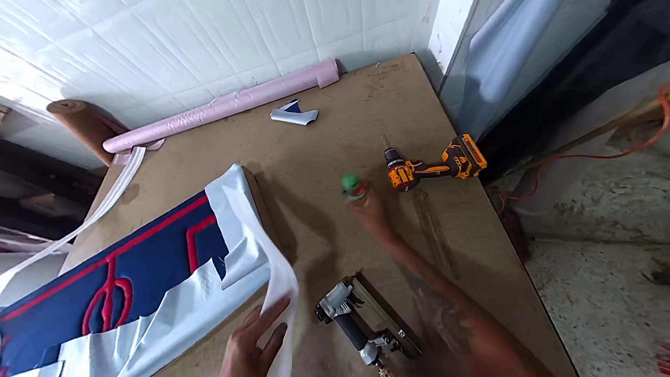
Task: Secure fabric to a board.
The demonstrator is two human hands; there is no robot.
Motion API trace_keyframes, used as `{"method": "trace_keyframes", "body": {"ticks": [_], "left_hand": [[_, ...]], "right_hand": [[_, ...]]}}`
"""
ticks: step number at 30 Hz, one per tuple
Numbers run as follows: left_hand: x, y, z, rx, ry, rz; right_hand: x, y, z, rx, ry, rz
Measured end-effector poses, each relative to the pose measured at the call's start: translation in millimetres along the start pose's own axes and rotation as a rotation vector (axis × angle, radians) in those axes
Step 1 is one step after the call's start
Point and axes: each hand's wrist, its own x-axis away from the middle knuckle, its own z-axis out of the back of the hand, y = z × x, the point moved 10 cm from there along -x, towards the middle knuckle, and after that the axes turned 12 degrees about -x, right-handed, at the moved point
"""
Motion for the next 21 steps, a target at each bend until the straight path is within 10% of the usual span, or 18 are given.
{"method": "trace_keyframes", "body": {"ticks": [4,13,21], "left_hand": [[-1,-10,-21,0.049,0.013,0.020],[1,-69,-75,0.045,-0.047,0.122],[30,-148,-127,0.210,0.143,0.184]], "right_hand": [[4,7,81,0.094,0.106,-0.029],[217,43,246,0.052,0.348,-0.076],[419,-31,197,-0.147,-0.018,-0.089]]}}
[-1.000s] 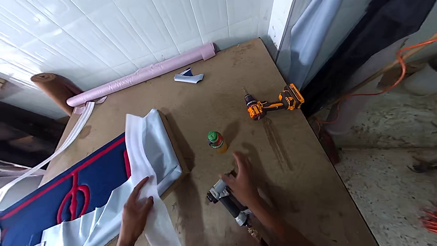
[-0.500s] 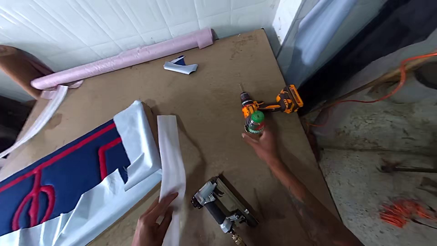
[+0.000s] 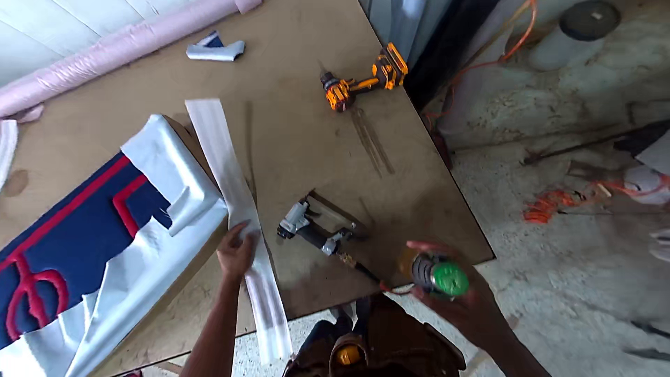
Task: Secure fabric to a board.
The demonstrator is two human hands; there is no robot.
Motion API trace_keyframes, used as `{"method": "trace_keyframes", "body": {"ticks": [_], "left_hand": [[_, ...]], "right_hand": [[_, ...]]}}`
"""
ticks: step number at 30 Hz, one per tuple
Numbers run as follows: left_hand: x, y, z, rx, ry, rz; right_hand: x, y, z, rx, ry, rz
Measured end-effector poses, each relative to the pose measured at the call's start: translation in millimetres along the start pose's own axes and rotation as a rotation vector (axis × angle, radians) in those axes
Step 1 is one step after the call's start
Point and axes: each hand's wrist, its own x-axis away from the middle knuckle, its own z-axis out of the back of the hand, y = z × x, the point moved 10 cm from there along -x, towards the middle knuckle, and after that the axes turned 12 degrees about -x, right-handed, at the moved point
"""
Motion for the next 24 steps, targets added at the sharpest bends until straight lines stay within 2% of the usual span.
{"method": "trace_keyframes", "body": {"ticks": [3,5,8,11,14,16,21,24], "left_hand": [[3,2,-3,-0.050,-0.013,-0.079],[5,1,-2,-0.100,-0.014,-0.170],[10,0,-4,-0.116,-0.025,-0.268],[7,-2,-7,-0.116,-0.035,-0.338],[6,-4,-15,-0.109,-0.068,-0.302],[8,-7,-19,-0.129,-0.075,-0.239],[10,-19,-24,-0.221,-0.075,-0.157],[9,-21,-23,-0.198,-0.061,-0.155]], "right_hand": [[79,14,-64,-0.140,-0.303,-0.089],[127,47,-101,-0.157,-0.390,-0.147],[180,132,-132,-0.062,-0.301,-0.226],[197,247,-139,0.105,-0.099,-0.286],[180,339,-131,0.164,0.164,-0.288],[155,378,-128,0.198,0.301,-0.218],[93,436,-116,0.237,0.610,-0.162],[68,457,-105,0.278,0.664,-0.155]]}}
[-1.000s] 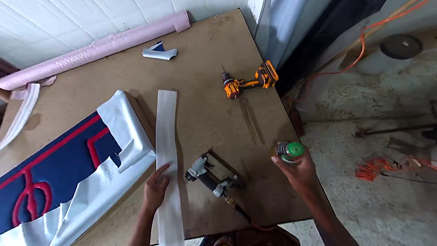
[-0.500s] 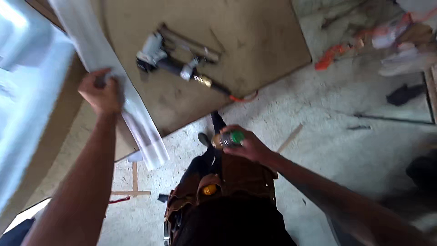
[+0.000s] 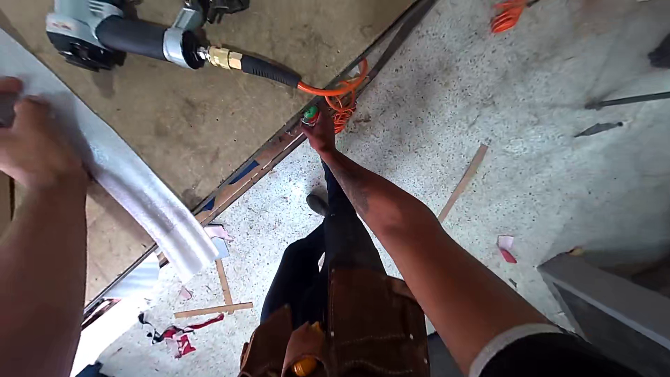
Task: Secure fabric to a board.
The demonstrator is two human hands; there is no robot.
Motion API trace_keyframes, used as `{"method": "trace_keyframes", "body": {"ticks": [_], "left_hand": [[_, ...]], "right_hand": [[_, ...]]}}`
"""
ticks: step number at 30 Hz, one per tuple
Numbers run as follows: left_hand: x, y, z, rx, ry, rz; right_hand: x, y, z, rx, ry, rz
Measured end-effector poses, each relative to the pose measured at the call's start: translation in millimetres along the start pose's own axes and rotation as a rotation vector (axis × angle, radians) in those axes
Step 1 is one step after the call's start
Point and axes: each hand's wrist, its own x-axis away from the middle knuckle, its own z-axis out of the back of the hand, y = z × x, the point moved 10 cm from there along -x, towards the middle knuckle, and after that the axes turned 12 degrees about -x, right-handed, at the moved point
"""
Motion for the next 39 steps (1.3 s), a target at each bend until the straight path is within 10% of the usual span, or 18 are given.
{"method": "trace_keyframes", "body": {"ticks": [11,18,22,28,39], "left_hand": [[0,35,23,0.120,0.136,-0.222],[-3,38,43,0.166,0.192,-0.101],[4,44,50,0.222,0.248,-0.036],[-7,13,35,0.169,0.113,0.142],[1,60,57,-0.002,0.003,0.318]], "right_hand": [[10,22,-16,0.005,-0.089,-0.039],[106,-301,99,-0.258,-0.398,0.299],[58,-439,60,-0.118,-0.466,0.586],[-9,-444,-61,0.444,-0.668,0.652],[-98,-481,-71,0.324,-0.857,0.214]]}}
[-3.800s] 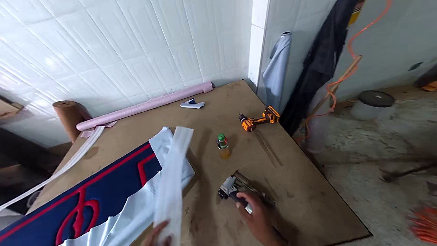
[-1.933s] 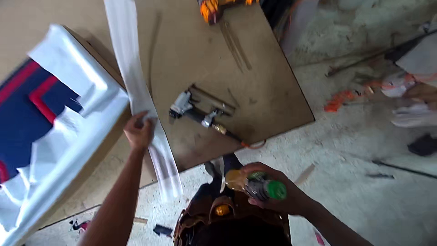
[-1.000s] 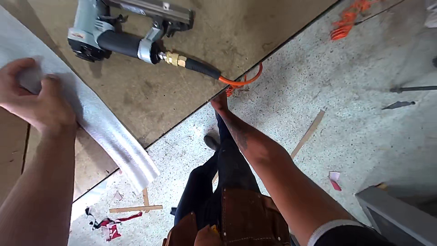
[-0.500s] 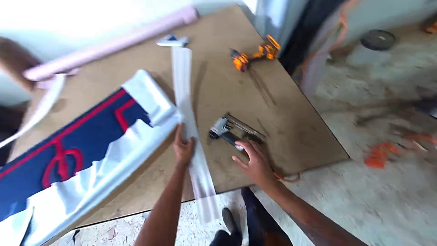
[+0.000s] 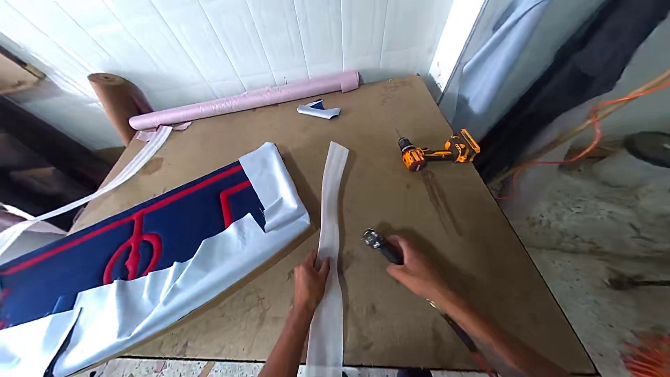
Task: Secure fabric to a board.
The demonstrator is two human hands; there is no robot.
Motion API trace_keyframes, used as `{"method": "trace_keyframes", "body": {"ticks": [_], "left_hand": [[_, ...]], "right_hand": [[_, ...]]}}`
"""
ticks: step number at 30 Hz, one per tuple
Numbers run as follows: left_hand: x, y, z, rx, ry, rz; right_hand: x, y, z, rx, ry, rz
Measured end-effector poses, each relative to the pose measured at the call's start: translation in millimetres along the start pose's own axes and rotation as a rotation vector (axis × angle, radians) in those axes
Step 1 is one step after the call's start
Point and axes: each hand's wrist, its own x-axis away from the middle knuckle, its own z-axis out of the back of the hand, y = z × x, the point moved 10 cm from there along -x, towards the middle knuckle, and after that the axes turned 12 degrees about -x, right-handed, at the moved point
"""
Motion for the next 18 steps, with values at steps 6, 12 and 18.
{"method": "trace_keyframes", "body": {"ticks": [6,12,18], "left_hand": [[-5,10,20,-0.138,0.057,0.269],[-26,28,10,-0.158,0.057,0.522],[-54,42,-6,-0.114,0.118,0.638]], "right_hand": [[-77,-32,42,-0.579,-0.374,-0.039],[-250,-46,-34,-1.287,-0.422,-0.110],[-350,-99,-108,-1.293,-0.462,-0.210]]}}
